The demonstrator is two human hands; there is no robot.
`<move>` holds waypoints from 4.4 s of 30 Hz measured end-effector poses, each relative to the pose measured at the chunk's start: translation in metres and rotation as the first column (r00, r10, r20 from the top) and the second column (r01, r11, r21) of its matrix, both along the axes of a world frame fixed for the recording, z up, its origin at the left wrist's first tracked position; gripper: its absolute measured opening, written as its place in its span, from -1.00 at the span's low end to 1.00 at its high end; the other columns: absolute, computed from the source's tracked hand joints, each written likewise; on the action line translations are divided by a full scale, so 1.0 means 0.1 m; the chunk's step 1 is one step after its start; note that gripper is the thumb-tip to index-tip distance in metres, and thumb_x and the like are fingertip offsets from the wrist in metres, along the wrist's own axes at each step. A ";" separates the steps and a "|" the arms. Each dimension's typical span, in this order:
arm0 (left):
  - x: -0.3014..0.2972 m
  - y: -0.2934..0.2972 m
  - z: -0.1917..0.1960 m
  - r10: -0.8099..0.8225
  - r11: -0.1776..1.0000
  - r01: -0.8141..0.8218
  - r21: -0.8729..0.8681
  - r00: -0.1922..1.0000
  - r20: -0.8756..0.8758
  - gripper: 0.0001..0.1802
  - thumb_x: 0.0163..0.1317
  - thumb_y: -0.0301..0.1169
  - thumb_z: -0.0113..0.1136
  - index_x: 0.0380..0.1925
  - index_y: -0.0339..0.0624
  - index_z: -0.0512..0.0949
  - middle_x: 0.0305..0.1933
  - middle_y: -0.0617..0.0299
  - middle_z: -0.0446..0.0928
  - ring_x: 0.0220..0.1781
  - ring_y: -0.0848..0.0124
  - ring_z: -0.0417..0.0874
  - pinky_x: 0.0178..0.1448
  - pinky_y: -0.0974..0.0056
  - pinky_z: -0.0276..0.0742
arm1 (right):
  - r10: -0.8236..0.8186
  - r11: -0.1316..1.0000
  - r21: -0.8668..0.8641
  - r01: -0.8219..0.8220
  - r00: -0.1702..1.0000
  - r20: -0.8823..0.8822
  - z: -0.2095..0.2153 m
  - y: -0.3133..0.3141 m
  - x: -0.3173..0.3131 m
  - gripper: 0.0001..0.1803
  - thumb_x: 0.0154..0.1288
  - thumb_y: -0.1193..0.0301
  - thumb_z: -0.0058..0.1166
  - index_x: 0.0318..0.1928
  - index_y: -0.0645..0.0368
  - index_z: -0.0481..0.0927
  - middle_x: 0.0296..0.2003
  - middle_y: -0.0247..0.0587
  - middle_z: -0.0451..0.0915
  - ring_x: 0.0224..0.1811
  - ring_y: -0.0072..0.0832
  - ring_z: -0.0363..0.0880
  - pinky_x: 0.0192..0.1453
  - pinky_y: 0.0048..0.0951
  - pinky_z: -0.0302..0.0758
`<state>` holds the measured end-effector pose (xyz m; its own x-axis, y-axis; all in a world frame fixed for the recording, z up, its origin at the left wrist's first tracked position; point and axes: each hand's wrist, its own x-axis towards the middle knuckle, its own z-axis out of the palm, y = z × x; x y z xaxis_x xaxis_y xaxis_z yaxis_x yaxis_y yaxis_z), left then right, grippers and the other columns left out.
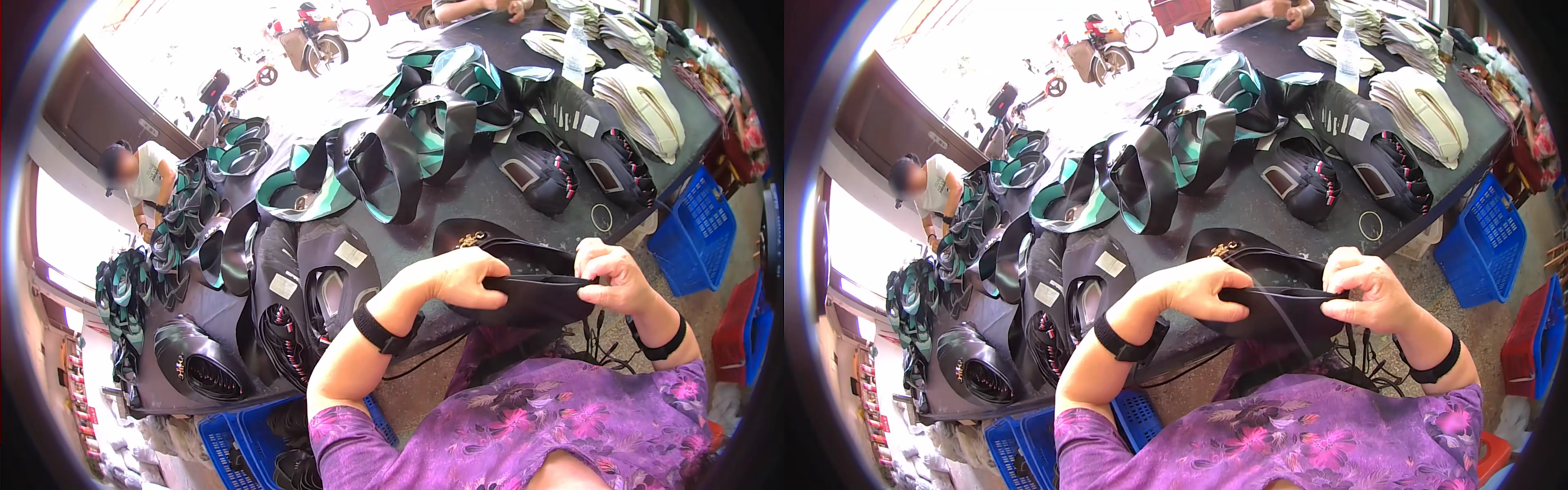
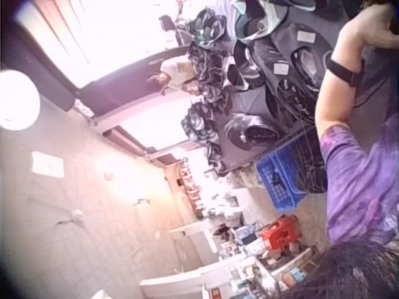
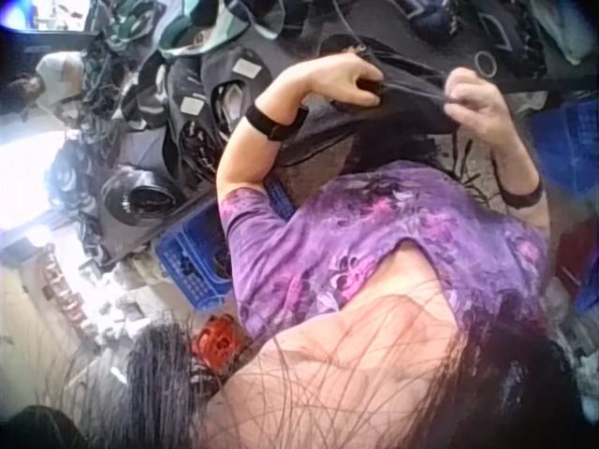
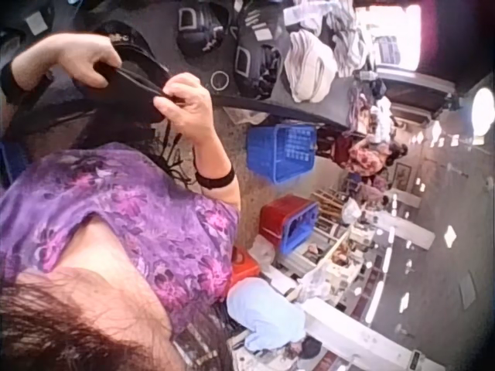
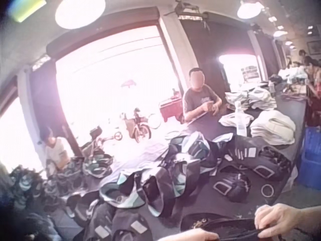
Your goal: Attaching decorative metal buckles to black shoe uppers by hand.
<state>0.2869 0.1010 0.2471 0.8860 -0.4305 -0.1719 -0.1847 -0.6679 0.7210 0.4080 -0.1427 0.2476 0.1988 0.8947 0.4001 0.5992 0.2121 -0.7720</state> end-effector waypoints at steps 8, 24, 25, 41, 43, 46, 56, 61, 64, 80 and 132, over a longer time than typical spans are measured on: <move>-0.11 -0.05 0.07 0.046 0.999 -0.047 0.018 0.998 0.042 -0.53 -0.12 -0.09 0.28 -0.39 -0.29 0.47 -0.61 0.00 0.46 -0.53 0.13 0.50 -0.39 0.20 0.39 | -0.009 0.997 -0.077 0.009 1.000 -0.008 -0.02 -0.11 -0.04 -0.85 -0.08 0.43 0.19 -0.49 0.19 0.49 -0.54 -0.33 0.42 -0.37 -0.40 0.34 -0.16 -0.42 0.24; -0.08 -0.15 0.23 -0.022 0.985 0.000 0.175 0.992 0.127 -0.61 -0.08 -0.09 0.26 -0.55 -0.22 0.46 -0.65 0.00 0.43 -0.52 0.04 0.48 -0.44 0.15 0.35 | 0.327 0.931 -0.284 -0.229 0.868 0.373 0.23 -0.06 -0.14 -0.83 -0.02 0.35 0.17 -0.46 0.12 0.48 -0.48 -0.32 0.40 -0.33 -0.35 0.36 0.03 -0.29 0.19; -0.07 -0.16 0.24 -0.021 0.985 -0.001 0.173 0.992 0.126 -0.61 -0.08 -0.09 0.26 -0.55 -0.22 0.46 -0.65 0.00 0.43 -0.52 0.04 0.48 -0.44 0.15 0.35 | 0.250 0.958 -0.246 -0.150 0.856 0.453 0.27 -0.01 -0.22 -0.82 -0.03 0.33 0.18 -0.46 0.12 0.48 -0.49 -0.30 0.41 -0.34 -0.34 0.37 -0.01 -0.32 0.22; 0.03 -0.25 0.22 -0.114 0.980 0.075 0.185 0.970 0.215 -0.59 -0.05 -0.05 0.21 -0.61 -0.20 0.42 -0.70 0.02 0.39 -0.55 0.01 0.46 -0.47 0.11 0.33 | 0.302 0.851 -0.508 -0.136 0.917 0.259 0.15 0.19 -0.29 -0.76 -0.01 0.32 0.12 -0.46 0.22 0.40 -0.63 -0.09 0.45 -0.52 -0.13 0.46 -0.45 -0.26 0.35; 0.03 -0.27 0.20 -0.160 0.973 0.115 0.202 0.962 0.221 -0.59 -0.05 -0.05 0.21 -0.62 -0.19 0.42 -0.71 0.02 0.38 -0.56 0.02 0.46 -0.47 0.11 0.33 | 0.160 0.942 -0.335 -0.015 0.899 0.408 -0.01 0.26 -0.41 -0.72 -0.02 0.29 0.13 -0.44 0.21 0.38 -0.63 -0.02 0.42 -0.52 -0.05 0.43 -0.42 -0.17 0.34; -0.03 -0.23 0.24 -0.034 0.951 -0.059 0.303 0.955 0.293 -0.64 -0.13 -0.12 0.28 -0.48 -0.15 0.46 -0.44 0.11 0.50 -0.31 0.14 0.53 -0.30 0.15 0.39 | 0.147 0.917 -0.387 -0.092 0.982 0.117 -0.14 0.34 -0.36 -0.69 0.06 0.33 0.08 -0.27 0.28 0.38 -0.47 0.06 0.46 -0.40 -0.01 0.45 -0.35 -0.18 0.38; -0.75 -0.16 -0.76 0.583 -0.096 -0.602 -0.793 0.611 -0.535 -0.44 0.20 0.04 -0.05 -0.01 -0.18 0.26 0.01 0.15 0.37 0.05 0.22 0.42 0.09 0.20 0.35 | 0.199 0.921 -0.331 -0.204 0.979 -0.050 -0.44 0.36 -0.42 -0.60 0.11 0.36 0.05 -0.11 0.32 0.28 -0.37 0.13 0.45 -0.26 0.01 0.42 -0.19 -0.19 0.36; -0.78 -0.47 -0.77 0.367 -0.267 -0.546 -0.794 0.704 -0.608 -0.38 0.17 -0.14 0.08 0.14 -0.22 0.15 0.13 0.06 0.32 0.10 0.27 0.41 0.19 0.15 0.28 | 0.172 0.906 -0.393 -0.159 0.985 -0.002 -0.39 0.35 -0.53 -0.57 0.09 0.35 0.07 -0.08 0.32 0.30 -0.37 0.08 0.44 -0.28 -0.01 0.41 -0.20 -0.20 0.35; -0.76 -0.45 -0.74 0.425 -0.405 -0.576 -0.710 0.569 -0.704 -0.33 0.09 -0.40 0.20 0.17 -0.16 0.11 0.09 0.14 0.33 0.06 0.35 0.42 0.15 0.21 0.32 | 0.155 0.909 -0.399 -0.124 0.987 0.046 -0.42 0.35 -0.56 -0.57 0.09 0.35 0.07 -0.09 0.31 0.31 -0.38 0.08 0.43 -0.29 -0.02 0.41 -0.21 -0.19 0.35; -0.65 -0.58 -0.56 0.646 -0.216 -0.392 -0.894 0.629 -0.432 -0.57 0.18 -0.48 0.06 0.07 -0.18 0.25 0.04 0.01 0.41 0.03 0.29 0.46 0.09 0.21 0.42 | 0.169 0.919 -0.375 -0.118 0.980 0.105 -0.48 0.40 -0.67 -0.54 0.04 0.39 0.04 -0.04 0.29 0.28 -0.50 0.06 0.46 -0.37 -0.02 0.45 -0.25 -0.13 0.37; -1.07 -0.05 0.61 0.373 0.901 -0.250 -0.354 0.863 0.340 -0.64 0.08 -0.60 0.00 -0.07 -0.15 0.47 -0.23 0.07 0.55 -0.23 0.13 0.58 -0.16 0.28 0.46 | 0.862 0.451 -0.316 -0.835 0.499 -0.087 0.91 0.88 0.06 -0.40 0.13 0.57 0.01 0.21 0.29 0.18 0.04 0.02 0.41 0.07 -0.19 0.41 0.12 -0.42 0.31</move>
<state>0.1795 0.0960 0.3081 0.9479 -0.0950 0.3041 -0.3084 -0.5123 0.8015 0.4136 -0.0547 0.3387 -0.7408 0.6672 0.0781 0.3018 0.4344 -0.8486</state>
